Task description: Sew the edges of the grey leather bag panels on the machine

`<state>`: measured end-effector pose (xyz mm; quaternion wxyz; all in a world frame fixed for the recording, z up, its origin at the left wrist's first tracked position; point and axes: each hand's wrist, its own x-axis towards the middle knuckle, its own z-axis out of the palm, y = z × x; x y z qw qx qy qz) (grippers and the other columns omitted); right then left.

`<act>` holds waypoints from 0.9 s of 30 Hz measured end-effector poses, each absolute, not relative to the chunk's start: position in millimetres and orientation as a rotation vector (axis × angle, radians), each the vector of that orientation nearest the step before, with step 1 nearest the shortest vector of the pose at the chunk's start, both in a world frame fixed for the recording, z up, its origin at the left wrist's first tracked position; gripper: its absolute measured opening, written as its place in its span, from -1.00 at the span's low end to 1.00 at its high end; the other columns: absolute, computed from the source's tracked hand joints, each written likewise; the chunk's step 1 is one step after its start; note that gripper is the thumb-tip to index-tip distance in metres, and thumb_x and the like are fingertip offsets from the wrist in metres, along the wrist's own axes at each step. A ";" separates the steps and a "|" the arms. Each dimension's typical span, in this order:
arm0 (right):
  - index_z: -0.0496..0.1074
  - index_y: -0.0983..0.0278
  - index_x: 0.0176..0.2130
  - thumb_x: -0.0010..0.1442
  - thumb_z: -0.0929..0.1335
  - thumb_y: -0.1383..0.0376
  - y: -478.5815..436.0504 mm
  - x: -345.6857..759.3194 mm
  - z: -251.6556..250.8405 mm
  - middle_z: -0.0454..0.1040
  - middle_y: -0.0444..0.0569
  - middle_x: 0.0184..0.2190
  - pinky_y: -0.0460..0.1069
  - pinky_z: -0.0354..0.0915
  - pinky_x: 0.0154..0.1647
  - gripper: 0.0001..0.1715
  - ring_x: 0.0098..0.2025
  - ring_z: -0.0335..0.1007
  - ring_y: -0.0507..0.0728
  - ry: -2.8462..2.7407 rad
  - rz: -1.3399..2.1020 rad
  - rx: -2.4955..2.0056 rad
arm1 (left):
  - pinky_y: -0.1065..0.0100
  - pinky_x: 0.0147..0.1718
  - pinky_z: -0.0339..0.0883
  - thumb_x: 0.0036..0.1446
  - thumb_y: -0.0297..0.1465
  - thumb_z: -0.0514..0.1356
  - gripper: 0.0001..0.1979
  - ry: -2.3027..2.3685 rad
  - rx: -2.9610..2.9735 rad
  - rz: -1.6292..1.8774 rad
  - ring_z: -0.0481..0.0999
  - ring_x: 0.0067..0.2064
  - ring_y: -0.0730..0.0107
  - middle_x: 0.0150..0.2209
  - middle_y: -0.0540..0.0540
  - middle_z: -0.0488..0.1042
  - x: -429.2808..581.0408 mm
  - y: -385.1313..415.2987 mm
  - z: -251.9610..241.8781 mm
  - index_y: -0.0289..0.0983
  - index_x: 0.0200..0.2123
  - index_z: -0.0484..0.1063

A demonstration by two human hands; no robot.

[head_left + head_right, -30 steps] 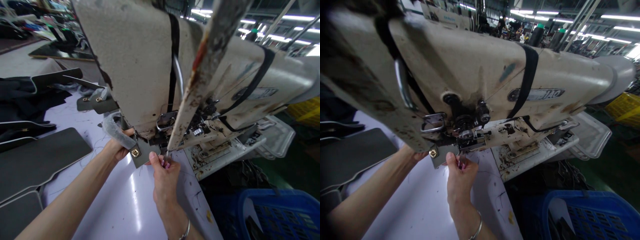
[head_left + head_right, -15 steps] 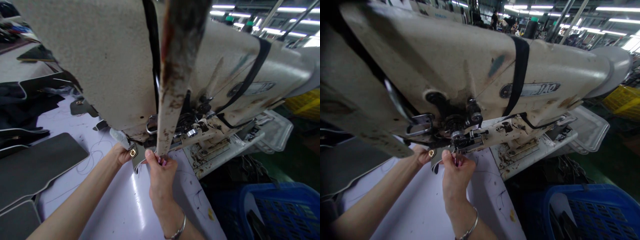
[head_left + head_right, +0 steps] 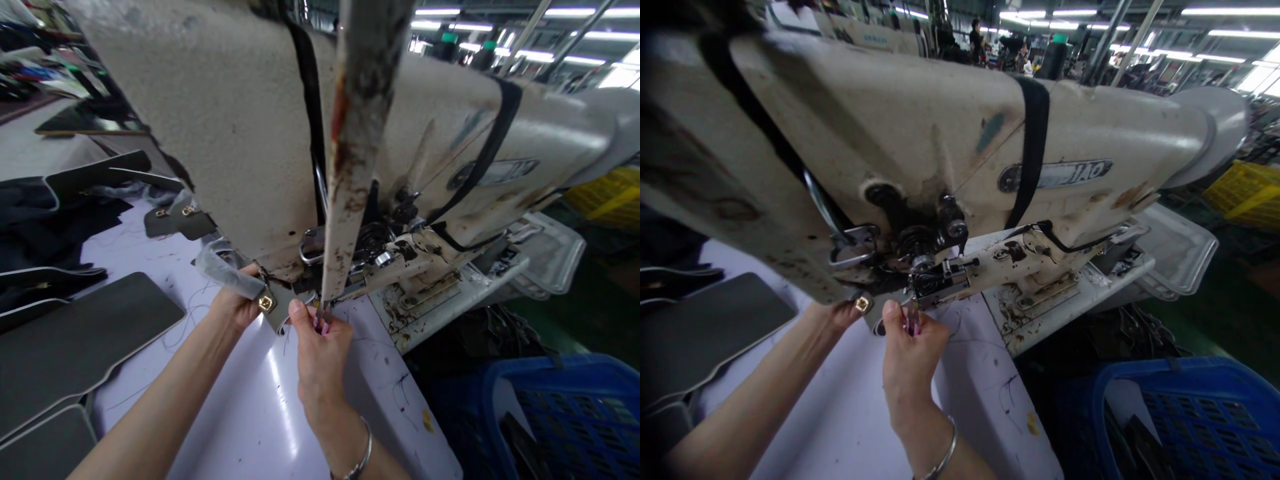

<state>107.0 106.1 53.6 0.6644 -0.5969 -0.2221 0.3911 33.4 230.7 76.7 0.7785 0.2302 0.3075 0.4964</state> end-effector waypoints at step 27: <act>0.29 0.27 -0.60 0.26 0.39 0.06 104.3 118.0 55.5 0.15 -0.19 -0.63 -0.07 0.06 -0.48 -0.48 -0.51 0.03 0.01 -0.628 0.879 -1.381 | -0.02 0.20 0.40 -0.11 -0.40 0.52 -0.56 0.913 0.851 1.534 0.54 0.11 0.05 0.02 -0.13 0.59 19.0 204.7 95.7 -0.31 -0.13 0.53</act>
